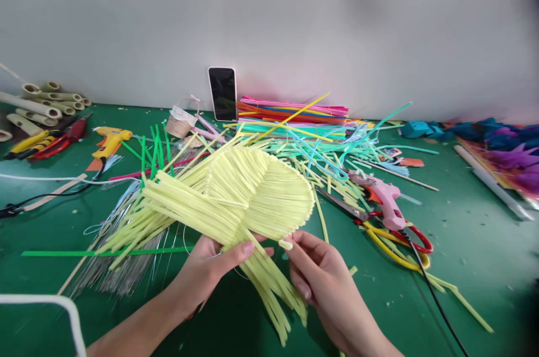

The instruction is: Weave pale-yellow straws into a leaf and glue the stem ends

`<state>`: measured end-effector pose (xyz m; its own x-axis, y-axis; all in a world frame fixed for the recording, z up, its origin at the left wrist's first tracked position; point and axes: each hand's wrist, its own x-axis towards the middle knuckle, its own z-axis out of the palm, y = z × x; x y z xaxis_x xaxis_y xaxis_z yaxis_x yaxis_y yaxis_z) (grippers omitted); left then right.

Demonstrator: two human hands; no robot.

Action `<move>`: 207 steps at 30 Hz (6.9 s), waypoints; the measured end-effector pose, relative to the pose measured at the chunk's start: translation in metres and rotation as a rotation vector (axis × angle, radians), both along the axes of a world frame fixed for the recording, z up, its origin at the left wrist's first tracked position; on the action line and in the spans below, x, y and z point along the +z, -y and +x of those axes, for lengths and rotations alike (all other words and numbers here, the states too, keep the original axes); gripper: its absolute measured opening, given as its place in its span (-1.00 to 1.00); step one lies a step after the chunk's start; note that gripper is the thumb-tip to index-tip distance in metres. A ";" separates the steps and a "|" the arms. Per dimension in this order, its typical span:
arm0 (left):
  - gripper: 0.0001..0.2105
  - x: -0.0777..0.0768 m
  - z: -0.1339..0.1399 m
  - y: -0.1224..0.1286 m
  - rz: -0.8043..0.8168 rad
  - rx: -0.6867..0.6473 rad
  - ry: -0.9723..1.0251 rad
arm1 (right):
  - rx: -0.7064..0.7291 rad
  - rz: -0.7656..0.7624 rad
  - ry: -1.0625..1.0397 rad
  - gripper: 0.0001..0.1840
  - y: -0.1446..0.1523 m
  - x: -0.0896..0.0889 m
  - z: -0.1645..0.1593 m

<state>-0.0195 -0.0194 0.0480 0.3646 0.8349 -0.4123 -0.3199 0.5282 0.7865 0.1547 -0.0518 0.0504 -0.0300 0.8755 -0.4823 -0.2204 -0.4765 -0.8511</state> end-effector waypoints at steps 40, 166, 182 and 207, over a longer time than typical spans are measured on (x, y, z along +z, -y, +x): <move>-0.70 -0.003 -0.005 -0.010 -0.054 0.099 -0.019 | 0.157 0.207 0.381 -0.57 -0.005 -0.006 0.008; -0.82 -0.002 -0.014 -0.013 -0.217 0.202 0.196 | 0.444 0.473 0.530 -0.76 0.001 -0.014 0.013; -0.50 0.004 -0.008 -0.015 -0.260 0.301 0.087 | 0.118 0.440 1.207 -0.68 -0.019 0.000 0.085; -0.53 0.001 -0.014 -0.014 -0.192 0.250 0.106 | -0.549 0.028 1.399 -0.35 -0.044 -0.025 0.162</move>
<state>-0.0337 -0.0055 0.0488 0.2078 0.8144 -0.5419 -0.5326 0.5588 0.6356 0.3168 -0.0078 0.0257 0.7535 0.6340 0.1738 0.6152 -0.5868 -0.5265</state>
